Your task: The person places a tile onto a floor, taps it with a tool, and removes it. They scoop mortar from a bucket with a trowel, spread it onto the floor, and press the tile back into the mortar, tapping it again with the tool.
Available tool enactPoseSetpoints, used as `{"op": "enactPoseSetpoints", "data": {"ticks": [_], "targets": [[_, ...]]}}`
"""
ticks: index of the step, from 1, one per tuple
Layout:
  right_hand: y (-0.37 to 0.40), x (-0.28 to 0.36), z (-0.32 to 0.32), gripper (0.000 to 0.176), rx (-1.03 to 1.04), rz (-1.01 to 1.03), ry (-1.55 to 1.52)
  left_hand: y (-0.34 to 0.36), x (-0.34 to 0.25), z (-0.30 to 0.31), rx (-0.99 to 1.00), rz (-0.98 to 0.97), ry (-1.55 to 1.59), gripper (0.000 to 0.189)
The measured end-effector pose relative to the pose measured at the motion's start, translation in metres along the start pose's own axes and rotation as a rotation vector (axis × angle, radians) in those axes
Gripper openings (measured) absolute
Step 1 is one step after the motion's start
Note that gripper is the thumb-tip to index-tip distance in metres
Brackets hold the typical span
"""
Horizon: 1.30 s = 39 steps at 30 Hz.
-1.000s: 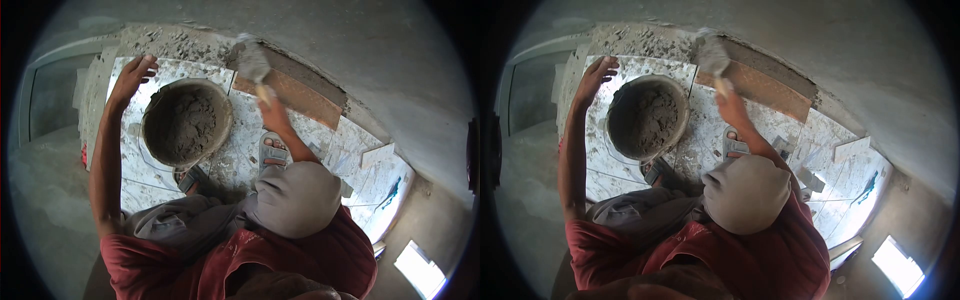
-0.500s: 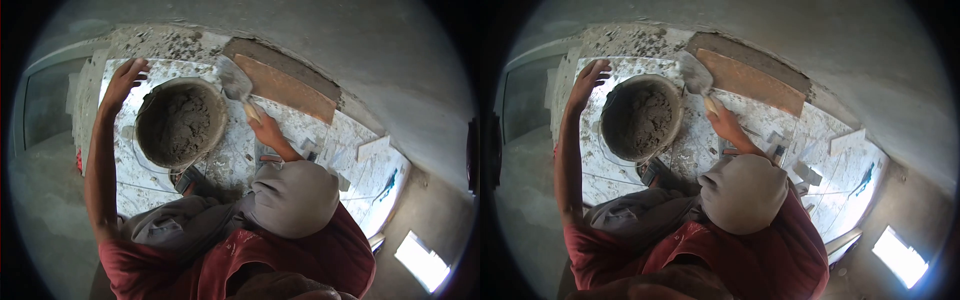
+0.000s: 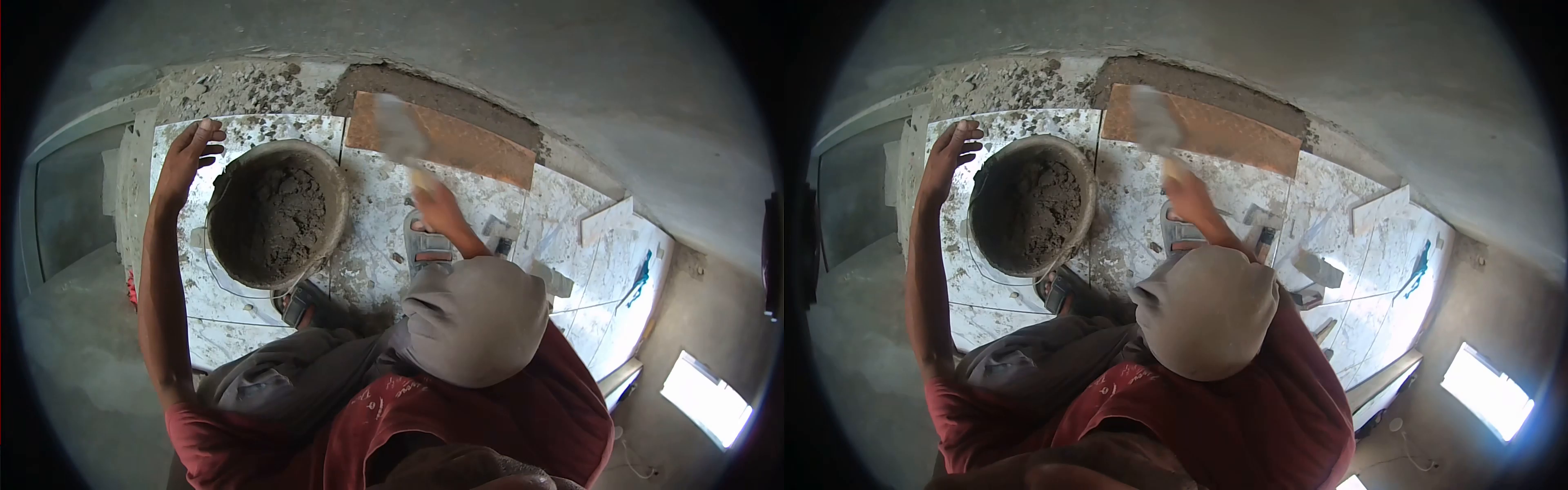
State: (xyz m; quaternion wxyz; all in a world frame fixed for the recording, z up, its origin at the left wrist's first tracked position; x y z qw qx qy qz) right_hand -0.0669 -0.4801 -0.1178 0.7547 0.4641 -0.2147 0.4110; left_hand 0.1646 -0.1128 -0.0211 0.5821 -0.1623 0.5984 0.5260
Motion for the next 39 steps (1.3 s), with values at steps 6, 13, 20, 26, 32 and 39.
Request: {"op": "enactPoseSetpoints", "data": {"ticks": [6, 13, 20, 26, 32, 39], "targets": [[-0.021, 0.047, 0.004, 0.037, 0.037, 0.151, -0.026, 0.008, -0.002, 0.006, -0.029, -0.028, -0.07, 0.047], [-0.007, 0.0, -0.006, 0.04, 0.162, 0.234, -0.12, 0.07, 0.091, 0.033, -0.05, 0.406, -0.006, 0.073], [-0.025, 0.041, -0.034, 0.046, 0.413, 0.178, -0.189, 0.122, 0.103, -0.029, -0.131, 0.478, 0.395, 0.066], [-0.051, 0.046, -0.039, 0.058, 0.429, 0.296, -0.142, 0.09, 0.095, 0.009, -0.383, 0.404, 0.261, 0.051], [-0.036, 0.043, 0.0, 0.057, 0.46, 0.313, -0.086, 0.017, 0.071, 0.072, -0.294, 0.322, -0.144, 0.055], [-0.024, 0.033, 0.028, 0.055, 0.434, 0.525, -0.199, 0.006, 0.072, 0.085, -0.195, 0.537, -0.225, 0.069]]}}
Point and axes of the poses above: each hand's wrist, its own y-axis away from the middle knuckle, its own z-axis out of the back of the hand, x = y × z, the point moved 7 cm from there along -y, towards the middle knuckle, and after that the axes turned 5 degrees about x, right-handed, at the moved point
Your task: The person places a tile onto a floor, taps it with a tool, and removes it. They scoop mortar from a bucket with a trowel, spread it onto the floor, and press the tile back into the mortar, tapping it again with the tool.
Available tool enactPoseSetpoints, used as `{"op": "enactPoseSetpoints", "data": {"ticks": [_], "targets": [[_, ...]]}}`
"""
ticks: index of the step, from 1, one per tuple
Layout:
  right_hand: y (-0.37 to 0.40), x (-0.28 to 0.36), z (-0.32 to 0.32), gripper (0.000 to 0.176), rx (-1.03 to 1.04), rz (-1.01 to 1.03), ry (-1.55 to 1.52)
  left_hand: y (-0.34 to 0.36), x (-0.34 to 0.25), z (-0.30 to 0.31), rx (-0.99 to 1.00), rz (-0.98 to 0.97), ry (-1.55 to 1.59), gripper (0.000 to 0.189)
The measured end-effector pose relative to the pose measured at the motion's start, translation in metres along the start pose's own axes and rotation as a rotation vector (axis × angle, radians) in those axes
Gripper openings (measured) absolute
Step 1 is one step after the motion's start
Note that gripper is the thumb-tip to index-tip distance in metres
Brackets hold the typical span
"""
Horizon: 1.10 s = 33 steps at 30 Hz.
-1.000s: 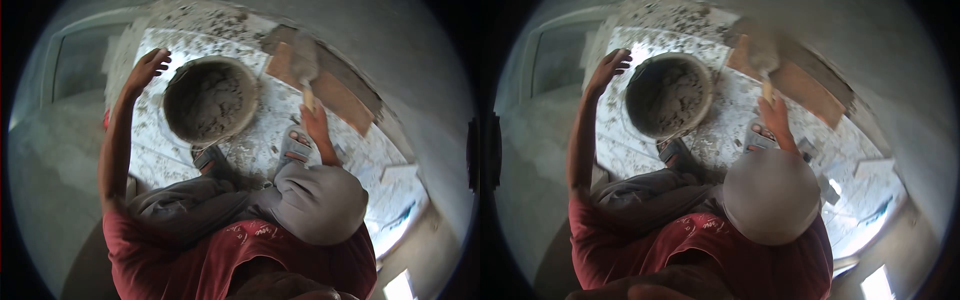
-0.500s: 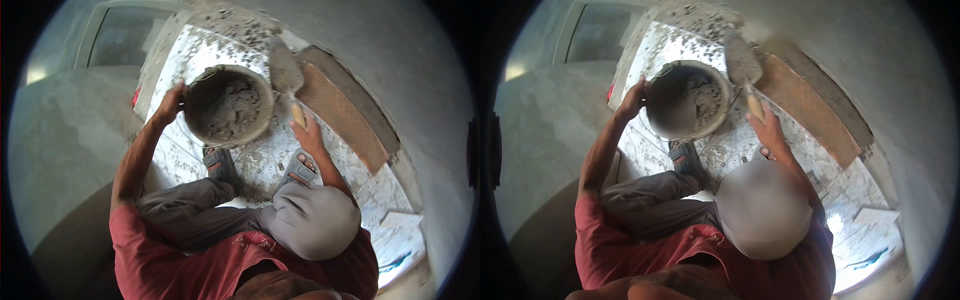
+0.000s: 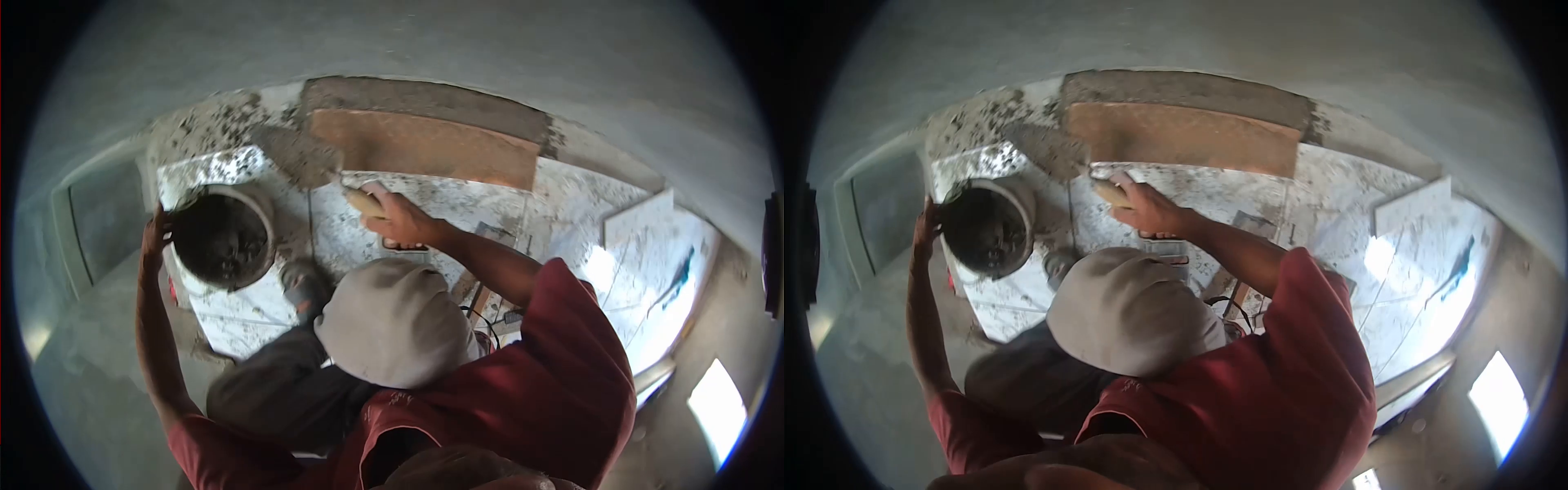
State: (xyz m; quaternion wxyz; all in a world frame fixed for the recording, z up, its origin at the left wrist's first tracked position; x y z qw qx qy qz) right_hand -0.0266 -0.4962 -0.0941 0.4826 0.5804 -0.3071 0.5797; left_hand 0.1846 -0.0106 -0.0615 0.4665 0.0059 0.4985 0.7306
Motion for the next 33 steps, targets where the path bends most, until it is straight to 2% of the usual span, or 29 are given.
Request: {"op": "enactPoseSetpoints", "data": {"ticks": [1, 2, 3, 5, 6, 8, 9, 11, 12, 15, 17, 18, 21, 22, 24, 25, 26, 28, 30, 31, 33], "targets": [[0.009, 0.014, -0.002, 0.051, 0.298, -0.599, -0.319, 0.001, 0.003, 0.006, 0.091, -0.046, -0.034, 0.076], [-0.008, -0.025, -0.007, 0.051, 0.1, -0.145, -0.035, 0.01, 0.005, 0.008, 0.133, -0.01, 0.054, 0.079], [-0.015, 0.004, 0.004, 0.055, 0.08, -0.117, 0.044, 0.035, -0.005, 0.001, 0.098, -0.046, 0.139, 0.077], [-0.03, 0.037, 0.015, 0.055, 0.052, 0.055, 0.131, 0.052, -0.002, -0.003, 0.254, -0.088, 0.191, 0.075], [-0.034, 0.055, 0.018, 0.055, 0.042, 0.104, 0.172, 0.054, 0.01, -0.002, 0.183, -0.048, 0.254, 0.072], [-0.039, 0.086, 0.019, 0.053, 0.04, 0.166, 0.265, 0.064, 0.031, -0.013, 0.201, 0.014, 0.362, 0.072], [-0.042, 0.104, 0.017, 0.053, 0.035, 0.185, 0.254, 0.062, 0.039, -0.011, 0.208, -0.051, 0.433, 0.071], [-0.044, 0.124, 0.005, 0.051, 0.118, 0.134, 0.285, 0.048, 0.057, -0.019, 0.237, -0.194, 0.493, 0.065], [-0.047, 0.137, 0.004, 0.051, 0.105, 0.134, 0.3, 0.061, 0.035, -0.029, 0.165, -0.224, 0.488, 0.06], [-0.05, 0.155, -0.019, 0.05, 0.23, 0.02, 0.407, 0.046, 0.027, -0.044, 0.131, -0.302, 0.559, 0.055], [-0.054, 0.159, -0.026, 0.049, 0.254, -0.01, 0.623, 0.048, 0.005, -0.05, 0.036, -0.358, 0.788, 0.052], [-0.057, 0.164, -0.026, 0.049, 0.257, -0.025, 0.644, 0.05, -0.001, -0.056, 0.051, -0.361, 0.809, 0.052], [-0.067, 0.154, -0.036, 0.048, 0.497, -0.378, 0.698, 0.07, -0.025, -0.058, 0.011, -0.436, 0.755, 0.049], [-0.076, 0.161, -0.042, 0.048, 0.489, -0.397, 0.713, 0.073, -0.027, -0.064, 0.03, -0.443, 0.771, 0.049], [-0.09, 0.159, -0.057, 0.045, 0.52, -0.721, 0.57, 0.077, -0.036, -0.065, -0.06, -0.518, 0.633, 0.045], [-0.107, 0.162, -0.064, 0.042, 0.558, -0.694, 0.645, 0.081, -0.042, -0.065, -0.118, -0.562, 0.545, 0.043], [-0.123, 0.163, -0.071, 0.04, 0.597, -0.668, 0.714, 0.084, -0.047, -0.068, -0.093, -0.574, 0.548, 0.043], [-0.154, 0.173, -0.095, 0.026, 0.651, -0.453, 0.88, 0.09, -0.055, -0.07, -0.135, -0.613, 0.45, 0.043], [-0.166, 0.196, -0.134, 0.016, 0.892, -0.309, 1.111, 0.087, -0.051, -0.069, -0.152, -0.676, 0.434, 0.044], [-0.168, 0.197, -0.143, 0.016, 0.881, -0.331, 1.099, 0.086, -0.051, -0.067, -0.149, -0.659, 0.396, 0.044], [-0.172, 0.211, -0.159, 0.011, 0.821, -0.075, 1.276, 0.083, -0.055, -0.069, -0.146, -0.666, 0.391, 0.043]]}}
Point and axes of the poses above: each hand's wrist, its own y-axis away from the middle knuckle, its own z-axis out of the back of the hand, x = y × z, the point moved 7 cm from there along -y, towards the middle knuckle, and after that the axes turned 5 degrees about x, right-handed, at the moved point
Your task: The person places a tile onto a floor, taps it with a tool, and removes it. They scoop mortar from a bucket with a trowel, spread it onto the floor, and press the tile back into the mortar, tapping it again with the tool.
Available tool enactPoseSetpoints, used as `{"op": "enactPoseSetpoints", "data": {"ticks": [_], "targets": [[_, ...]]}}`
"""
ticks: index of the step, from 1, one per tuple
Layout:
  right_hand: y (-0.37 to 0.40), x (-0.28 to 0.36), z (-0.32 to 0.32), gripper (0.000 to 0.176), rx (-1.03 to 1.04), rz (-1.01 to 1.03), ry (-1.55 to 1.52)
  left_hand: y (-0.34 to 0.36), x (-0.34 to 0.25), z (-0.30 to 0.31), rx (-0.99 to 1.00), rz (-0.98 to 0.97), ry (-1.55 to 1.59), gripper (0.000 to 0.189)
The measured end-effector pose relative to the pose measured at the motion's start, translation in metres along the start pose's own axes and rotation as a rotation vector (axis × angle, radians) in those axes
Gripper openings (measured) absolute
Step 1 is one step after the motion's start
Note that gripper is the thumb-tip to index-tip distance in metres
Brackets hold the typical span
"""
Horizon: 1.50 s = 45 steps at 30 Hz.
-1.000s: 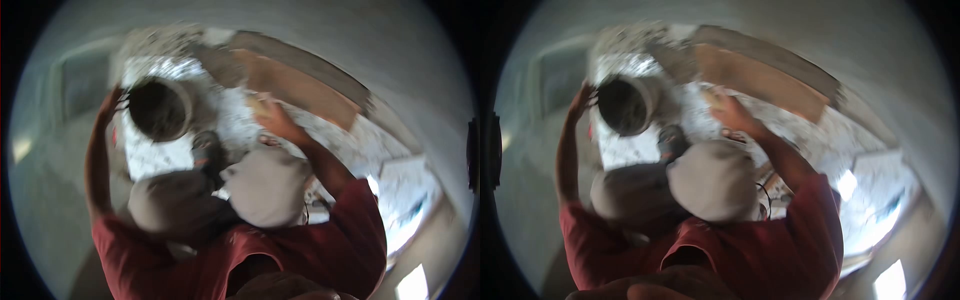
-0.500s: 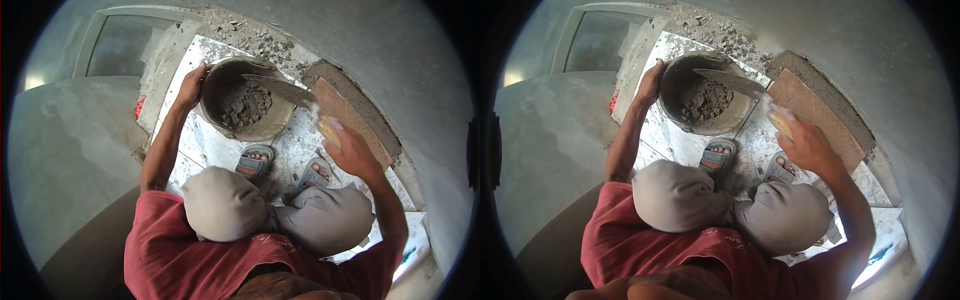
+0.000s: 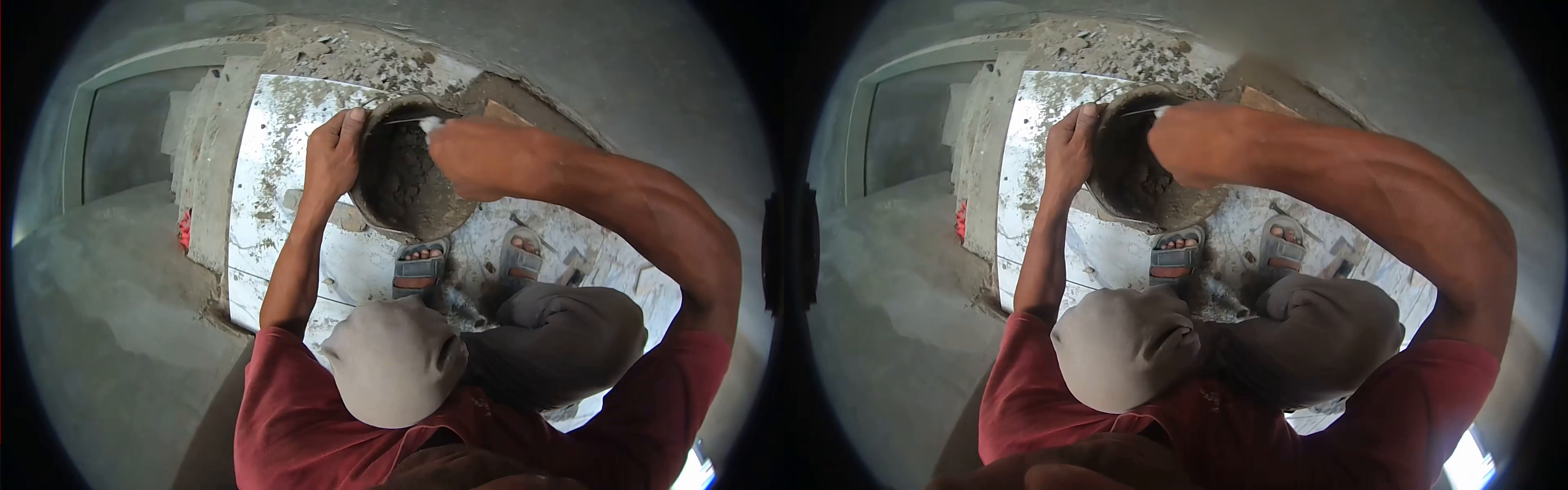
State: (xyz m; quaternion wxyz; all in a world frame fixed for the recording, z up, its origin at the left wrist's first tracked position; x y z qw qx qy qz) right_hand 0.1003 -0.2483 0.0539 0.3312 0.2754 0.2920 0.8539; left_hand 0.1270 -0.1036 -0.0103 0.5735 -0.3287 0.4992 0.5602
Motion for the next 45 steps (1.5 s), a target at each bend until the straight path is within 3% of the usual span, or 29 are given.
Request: {"op": "enactPoseSetpoints", "data": {"ticks": [4, 6, 7, 10, 12, 15, 16, 18, 19, 21, 23, 24, 26, 27, 29, 31, 32, 33, 35, 36, 38, 41, 45], "targets": [[0.005, 0.025, -0.002, 0.009, -0.164, 0.03, 0.149, -0.009, -0.006, -0.011, 0.044, -0.087, -0.025, 0.042], [0.008, 0.037, -0.019, 0.018, -0.37, -0.029, 0.284, -0.013, -0.008, -0.017, 0.081, -0.081, -0.052, 0.043], [0.009, 0.049, -0.03, 0.029, -0.183, -0.087, 0.468, -0.014, -0.013, -0.02, 0.103, -0.082, -0.083, 0.044], [0.036, 0.044, -0.039, 0.038, -0.211, -0.257, 0.451, -0.015, -0.028, -0.033, 0.147, -0.097, -0.103, 0.045], [0.044, 0.04, -0.046, 0.044, -0.337, -0.209, 0.474, -0.018, -0.036, -0.048, 0.189, -0.088, -0.102, 0.045], [0.06, 0.03, -0.049, 0.045, -0.391, -0.176, 0.399, -0.02, -0.032, -0.056, 0.156, -0.04, 0.071, 0.045], [0.063, 0.019, -0.043, 0.045, -0.254, -0.202, 0.182, -0.022, -0.029, -0.057, 0.157, -0.016, 0.13, 0.044], [0.075, 0.001, -0.034, 0.045, -0.204, -0.198, 0.078, -0.026, -0.027, -0.049, 0.115, -0.022, 0.088, 0.042], [0.082, -0.01, -0.033, 0.032, -0.385, -0.301, 0.183, -0.027, -0.024, -0.045, 0.093, -0.086, 0.028, 0.041], [0.076, -0.026, -0.034, 0.033, -0.444, -0.3, 0.104, -0.028, -0.029, -0.039, 0.074, -0.102, -0.011, 0.04], [0.063, -0.045, -0.042, 0.045, -0.219, -0.442, 0.188, -0.025, -0.027, -0.042, 0.047, -0.04, 0.098, 0.039], [0.054, -0.052, -0.044, 0.045, -0.234, -0.421, 0.19, -0.021, -0.028, -0.045, 0.028, -0.09, 0.032, 0.037], [0.029, -0.079, -0.089, 0.041, -0.008, -0.471, -0.291, -0.016, -0.024, -0.045, 0.034, -0.033, 0.076, 0.038], [0.023, -0.08, -0.113, 0.041, -0.011, -0.457, -0.294, -0.015, -0.016, -0.041, 0.04, -0.009, 0.156, 0.038], [0.009, -0.068, -0.154, 0.04, -0.128, -0.173, -0.878, -0.01, -0.019, -0.034, 0.026, -0.014, 0.092, 0.038], [0.019, -0.038, -0.15, 0.046, 0.075, -0.258, -1.146, -0.006, -0.013, -0.026, -0.025, -0.032, 0.088, 0.038], [0.016, -0.032, -0.152, 0.046, -0.111, -0.145, -0.936, -0.003, -0.012, -0.026, -0.026, -0.027, 0.105, 0.039], [0.021, -0.023, -0.148, 0.046, -0.113, -0.135, -0.94, -0.002, -0.013, -0.026, -0.028, -0.025, 0.095, 0.039], [0.044, -0.015, -0.143, 0.047, 0.116, -0.272, -0.622, 0.002, -0.011, -0.03, -0.06, -0.004, 0.198, 0.039], [0.057, -0.013, -0.133, 0.047, 0.117, -0.27, -0.623, 0.002, -0.012, -0.028, -0.089, 0.026, 0.193, 0.038], [0.083, -0.021, -0.09, 0.048, -0.098, -0.316, -0.225, -0.002, -0.015, -0.032, -0.066, 0.005, 0.155, 0.038], [0.088, -0.047, -0.055, 0.046, -0.187, -0.459, -0.142, -0.005, -0.022, -0.045, -0.022, -0.019, 0.131, 0.037], [0.038, -0.08, -0.125, 0.042, -0.126, -0.44, -0.214, -0.003, -0.024, -0.059, -0.009, -0.013, 0.146, 0.036]]}}
Point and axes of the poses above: each hand's wrist, its own y-axis away from the middle knuckle, its own z-axis out of the back of the hand, x = y × z, the point moved 7 cm from there along -y, towards the middle knuckle, and after that the axes turned 5 degrees about x, right-handed, at the moved point
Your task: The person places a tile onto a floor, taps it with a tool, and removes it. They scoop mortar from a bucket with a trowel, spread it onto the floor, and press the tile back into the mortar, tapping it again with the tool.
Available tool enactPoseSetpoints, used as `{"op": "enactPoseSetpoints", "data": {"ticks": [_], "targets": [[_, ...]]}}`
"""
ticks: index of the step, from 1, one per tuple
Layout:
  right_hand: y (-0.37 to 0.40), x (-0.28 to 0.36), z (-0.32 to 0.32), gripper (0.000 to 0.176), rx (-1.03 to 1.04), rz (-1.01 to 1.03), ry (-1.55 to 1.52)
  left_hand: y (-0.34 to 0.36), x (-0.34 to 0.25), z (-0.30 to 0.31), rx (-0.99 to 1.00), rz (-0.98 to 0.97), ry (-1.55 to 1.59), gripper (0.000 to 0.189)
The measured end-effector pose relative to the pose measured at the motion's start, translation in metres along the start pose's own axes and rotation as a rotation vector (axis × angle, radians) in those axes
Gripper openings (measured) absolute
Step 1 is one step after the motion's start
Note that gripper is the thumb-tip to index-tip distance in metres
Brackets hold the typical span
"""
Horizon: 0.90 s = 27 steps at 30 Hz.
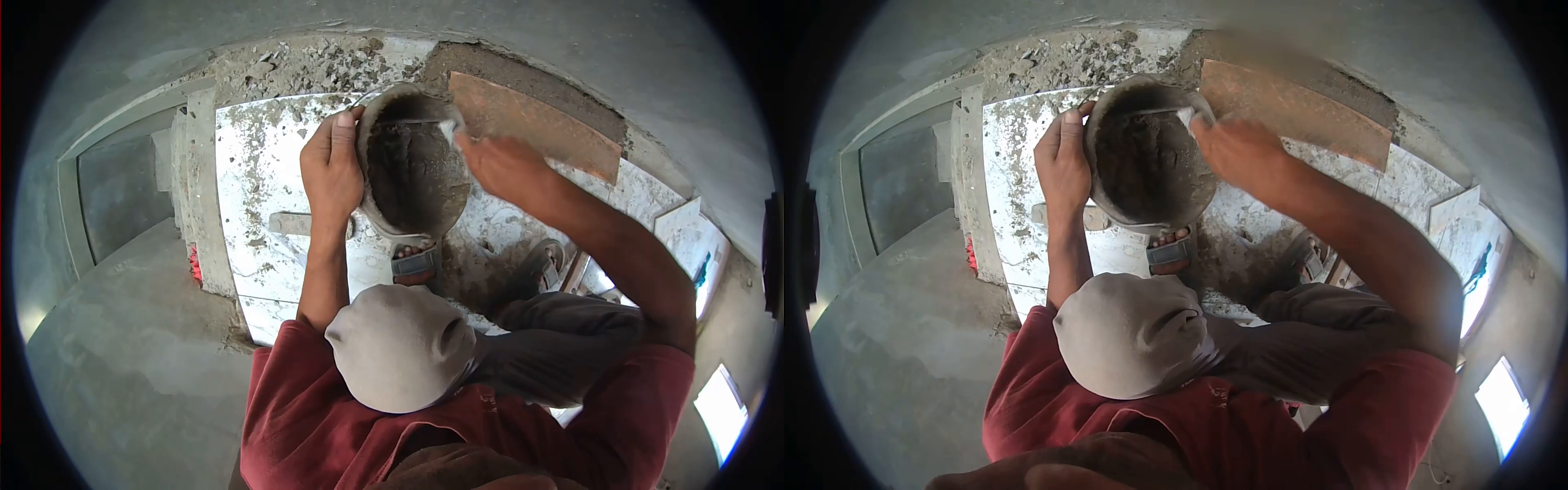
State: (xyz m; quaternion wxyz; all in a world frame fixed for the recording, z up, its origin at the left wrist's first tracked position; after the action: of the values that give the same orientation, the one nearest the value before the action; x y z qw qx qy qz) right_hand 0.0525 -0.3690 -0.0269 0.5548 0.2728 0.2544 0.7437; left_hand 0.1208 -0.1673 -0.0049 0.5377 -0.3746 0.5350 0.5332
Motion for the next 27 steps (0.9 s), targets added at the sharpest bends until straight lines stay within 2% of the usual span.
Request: {"op": "enactPoseSetpoints", "data": {"ticks": [2, 4, 5, 6, 8, 10, 12, 14, 15, 16, 18, 22, 24, 26, 27], "targets": [[-0.012, -0.005, -0.038, 0.041, -0.158, 0.181, -0.402, 0.003, 0.002, 0.007, -0.056, -0.035, -0.032, 0.036], [0.009, 0.02, -0.045, 0.05, 0.435, 0.022, -1.03, 0.004, -0.001, 0.018, -0.038, -0.026, -0.058, 0.036], [0.017, 0.031, -0.058, 0.057, 0.497, -0.012, -1.18, 0.007, 0.0, 0.021, -0.054, -0.03, -0.056, 0.037], [0.026, 0.036, -0.054, 0.057, 0.494, -0.011, -1.182, 0.008, 0.001, 0.023, -0.075, -0.038, -0.052, 0.038], [0.046, 0.045, -0.034, 0.056, 0.593, 0.047, -0.977, 0.01, 0.004, 0.022, -0.072, -0.036, -0.02, 0.038], [0.059, 0.033, -0.018, 0.046, 0.591, 0.08, -0.754, 0.014, 0.007, 0.023, -0.06, -0.016, 0.012, 0.038], [0.056, 0.013, -0.002, 0.038, 0.423, 0.204, -0.578, 0.012, 0.003, 0.019, -0.015, -0.01, -0.033, 0.037], [0.041, 0.001, 0.025, 0.033, 0.233, 0.102, -0.522, 0.015, 0.002, 0.013, -0.003, 0.002, -0.026, 0.037], [0.027, -0.003, 0.035, 0.034, 0.074, 0.18, -0.325, 0.013, 0.0, 0.008, 0.01, 0.004, -0.014, 0.036], [0.024, 0.005, 0.034, 0.034, 0.064, 0.171, -0.323, 0.011, -0.002, 0.006, 0.017, -0.007, -0.01, 0.036], [0.025, 0.033, 0.003, 0.037, 0.453, 0.145, -0.692, 0.011, -0.008, 0.003, 0.049, -0.085, -0.132, 0.037], [0.05, 0.047, -0.012, 0.042, 0.37, 0.253, -0.549, 0.018, -0.004, 0.016, -0.018, -0.009, -0.089, 0.037], [0.052, 0.025, -0.006, 0.047, 0.435, 0.086, -0.452, 0.014, -0.003, 0.015, -0.016, -0.017, -0.092, 0.037], [0.047, -0.001, 0.003, 0.051, 0.39, 0.02, -0.561, 0.016, -0.001, 0.016, -0.017, -0.015, -0.097, 0.037], [0.04, -0.017, -0.003, 0.051, 0.258, 0.065, -0.553, 0.015, -0.001, 0.016, -0.023, -0.009, -0.086, 0.037]]}}
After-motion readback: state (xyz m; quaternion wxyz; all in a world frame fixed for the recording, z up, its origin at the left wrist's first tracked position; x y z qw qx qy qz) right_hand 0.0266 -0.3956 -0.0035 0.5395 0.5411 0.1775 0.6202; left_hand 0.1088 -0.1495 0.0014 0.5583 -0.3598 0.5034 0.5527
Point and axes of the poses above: each hand's wrist, its own y-axis away from the middle knuckle, its own z-axis out of the back of the hand, x = y × z, the point moved 7 cm from there along -y, towards the middle knuckle, and after that the axes turned 5 degrees about x, right-handed, at the moved point
